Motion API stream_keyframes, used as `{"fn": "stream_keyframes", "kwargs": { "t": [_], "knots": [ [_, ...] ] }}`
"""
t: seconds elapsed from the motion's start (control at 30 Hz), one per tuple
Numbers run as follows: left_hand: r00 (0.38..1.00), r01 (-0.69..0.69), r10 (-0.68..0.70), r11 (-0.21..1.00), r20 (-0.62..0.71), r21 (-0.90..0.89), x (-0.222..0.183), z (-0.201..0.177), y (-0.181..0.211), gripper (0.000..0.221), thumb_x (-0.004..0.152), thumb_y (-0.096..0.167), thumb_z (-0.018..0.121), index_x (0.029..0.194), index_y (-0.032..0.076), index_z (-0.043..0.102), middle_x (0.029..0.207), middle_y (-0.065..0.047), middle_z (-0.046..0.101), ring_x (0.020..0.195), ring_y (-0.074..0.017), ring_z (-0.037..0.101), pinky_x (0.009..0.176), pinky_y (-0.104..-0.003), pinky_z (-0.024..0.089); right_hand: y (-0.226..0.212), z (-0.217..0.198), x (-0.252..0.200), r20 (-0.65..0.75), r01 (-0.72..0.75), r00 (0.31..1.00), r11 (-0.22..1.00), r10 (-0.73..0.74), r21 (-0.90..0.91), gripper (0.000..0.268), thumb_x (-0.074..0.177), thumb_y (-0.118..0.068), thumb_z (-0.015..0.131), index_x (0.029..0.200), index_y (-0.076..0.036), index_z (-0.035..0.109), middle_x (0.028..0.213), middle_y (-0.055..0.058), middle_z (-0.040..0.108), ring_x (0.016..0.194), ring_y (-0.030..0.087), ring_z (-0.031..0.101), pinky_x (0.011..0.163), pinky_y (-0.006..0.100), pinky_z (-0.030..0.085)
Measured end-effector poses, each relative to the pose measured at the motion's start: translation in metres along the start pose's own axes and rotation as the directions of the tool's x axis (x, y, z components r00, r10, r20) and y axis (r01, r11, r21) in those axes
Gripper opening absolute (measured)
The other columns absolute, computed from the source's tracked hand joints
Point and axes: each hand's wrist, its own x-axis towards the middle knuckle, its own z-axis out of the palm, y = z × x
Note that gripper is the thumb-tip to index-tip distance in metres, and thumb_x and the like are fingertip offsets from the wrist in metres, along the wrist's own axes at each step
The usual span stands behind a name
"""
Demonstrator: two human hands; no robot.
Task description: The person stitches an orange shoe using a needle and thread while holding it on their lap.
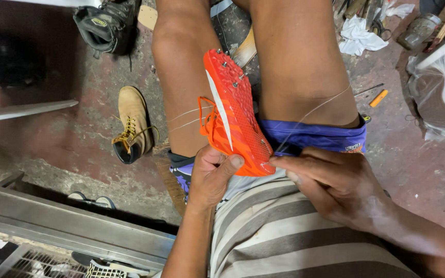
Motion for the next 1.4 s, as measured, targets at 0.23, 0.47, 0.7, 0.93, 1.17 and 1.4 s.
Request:
{"fn": "stream_keyframes", "kwargs": {
  "t": [0.23,0.47,0.7,0.93,1.17,1.4],
  "knots": [
    [1.000,0.009,-0.008,0.999,-0.004,0.041,-0.003,0.002,0.002,0.034,0.101,0.015,0.072,0.129,-0.003,0.066,0.122,-0.009,0.073,0.111,-0.0154,0.068,0.103,-0.034,0.052,0.000,0.002,0.002,0.010,-0.016,1.000,1.000,0.016,-0.022,0.037,0.088,0.005,0.069,0.122,-0.009,0.069,0.066,0.004,0.055,0.053,0.014,0.050,0.047,0.030,0.041],
    [0.999,0.026,-0.023,0.997,-0.041,0.071,-0.012,-0.005,-0.013,0.026,0.098,0.010,0.070,0.122,0.001,0.066,0.112,-0.002,0.074,0.100,-0.0085,0.067,0.093,-0.027,0.053,0.000,0.001,-0.001,0.011,-0.014,1.000,0.998,0.015,-0.067,0.038,0.086,0.004,0.069,0.121,-0.010,0.070,0.064,0.005,0.054,0.051,0.016,0.050,0.047,0.032,0.040],
    [0.990,0.076,-0.020,0.914,-0.143,0.399,-0.019,0.003,-0.020,0.011,0.097,0.011,0.073,0.103,0.002,0.073,0.069,0.011,0.044,0.063,-0.0026,0.034,0.057,-0.024,0.029,0.001,-0.007,-0.004,0.072,-0.087,0.993,0.987,0.098,-0.136,0.038,0.085,0.006,0.066,0.120,-0.008,0.069,0.078,0.010,0.065,0.064,0.025,0.064,0.056,0.037,0.049],
    [0.980,0.147,-0.074,0.899,-0.186,0.412,-0.022,0.012,-0.024,0.012,0.099,0.011,0.072,0.106,0.002,0.072,0.075,0.009,0.054,0.068,-0.0014,0.042,0.063,-0.021,0.036,0.006,-0.011,-0.004,0.135,-0.077,0.986,0.983,0.100,-0.165,0.044,0.081,0.007,0.066,0.122,-0.007,0.067,0.085,0.011,0.066,0.071,0.029,0.065,0.061,0.040,0.050],
    [0.984,0.131,-0.087,0.946,-0.158,0.296,-0.025,0.005,-0.024,0.016,0.100,0.010,0.070,0.113,0.001,0.070,0.088,0.006,0.067,0.076,-0.0020,0.051,0.071,-0.021,0.043,0.008,-0.012,-0.002,0.205,-0.138,0.966,0.985,0.156,-0.104,0.046,0.083,0.006,0.067,0.127,-0.009,0.067,0.076,0.009,0.063,0.065,0.026,0.064,0.057,0.039,0.049],
    [0.971,0.196,-0.104,0.862,-0.214,0.467,-0.024,0.012,-0.022,0.011,0.098,0.012,0.074,0.101,0.003,0.070,0.072,0.007,0.054,0.066,-0.0027,0.041,0.061,-0.022,0.036,0.017,-0.012,-0.007,0.231,-0.088,0.963,0.974,0.136,-0.209,0.047,0.079,0.003,0.066,0.125,-0.009,0.068,0.077,0.010,0.064,0.062,0.030,0.064,0.053,0.041,0.051]
  ]
}}
